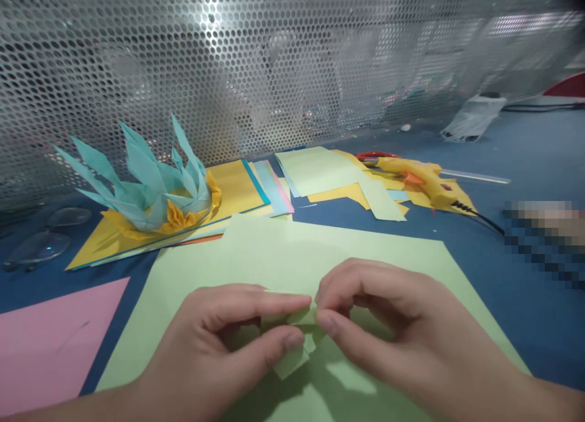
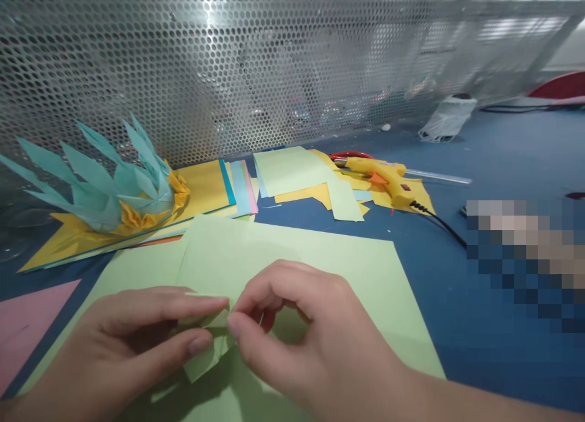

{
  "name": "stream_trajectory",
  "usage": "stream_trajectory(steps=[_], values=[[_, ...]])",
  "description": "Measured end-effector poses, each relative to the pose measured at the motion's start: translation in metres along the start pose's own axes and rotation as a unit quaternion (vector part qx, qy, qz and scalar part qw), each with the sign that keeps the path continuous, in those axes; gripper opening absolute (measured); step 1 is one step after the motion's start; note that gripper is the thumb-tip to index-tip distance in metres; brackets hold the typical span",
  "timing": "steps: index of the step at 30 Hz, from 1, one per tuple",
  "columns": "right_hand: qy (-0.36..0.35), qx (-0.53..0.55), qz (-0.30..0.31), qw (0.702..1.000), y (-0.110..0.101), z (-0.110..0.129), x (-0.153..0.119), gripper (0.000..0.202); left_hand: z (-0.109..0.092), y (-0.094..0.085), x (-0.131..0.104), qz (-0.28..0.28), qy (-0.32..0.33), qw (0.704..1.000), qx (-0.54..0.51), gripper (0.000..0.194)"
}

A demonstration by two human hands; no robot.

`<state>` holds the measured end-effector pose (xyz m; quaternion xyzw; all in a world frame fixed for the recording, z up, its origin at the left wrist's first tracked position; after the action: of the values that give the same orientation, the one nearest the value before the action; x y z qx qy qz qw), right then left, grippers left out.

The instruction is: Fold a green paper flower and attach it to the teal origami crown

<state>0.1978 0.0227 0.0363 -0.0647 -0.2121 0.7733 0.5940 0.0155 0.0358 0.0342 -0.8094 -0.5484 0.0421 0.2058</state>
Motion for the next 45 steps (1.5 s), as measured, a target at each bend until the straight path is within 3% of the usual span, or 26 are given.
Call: stream_trajectory(steps=[9,17,21,26,30,37,45], values=[[0.006,0.033,-0.008,0.999,0.003,0.0,-0.006,0.013,-0.006,0.0,0.002,0.011,0.038,0.999,0.02,0.03],[0.04,0.055,0.01,0.998,0.007,0.001,-0.005,0.011,-0.011,0.0,-0.004,0.005,0.067,0.997,0.03,0.045],[0.074,0.121,0.001,0.99,0.01,0.0,-0.008,0.012,-0.013,0.0,-0.003,-0.006,0.097,0.995,0.027,0.053],[0.096,0.177,0.026,0.979,0.012,-0.002,-0.011,0.035,-0.013,-0.002,-0.003,-0.009,0.136,0.99,0.016,0.053],[0.073,0.109,0.047,0.99,0.01,-0.003,-0.012,0.032,-0.013,-0.001,-0.004,-0.013,0.129,0.991,0.014,0.05],[0.066,0.117,0.063,0.989,0.013,-0.005,-0.013,0.033,-0.009,0.0,-0.002,0.018,0.106,0.994,0.009,0.039],[-0.011,0.044,-0.043,0.998,0.004,-0.004,-0.012,0.026,0.002,0.0,-0.004,0.006,-0.004,0.999,-0.032,0.022]])
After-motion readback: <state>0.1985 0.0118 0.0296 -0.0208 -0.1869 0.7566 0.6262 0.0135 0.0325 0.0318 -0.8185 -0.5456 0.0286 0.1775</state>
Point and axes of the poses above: each hand's wrist, its own x-axis towards the middle knuckle, its own y-axis out of the palm, z = x × y, the point moved 2 cm from there along x, towards the middle knuckle, and after that the axes turned 4 degrees about y, right-handed, at the moved point
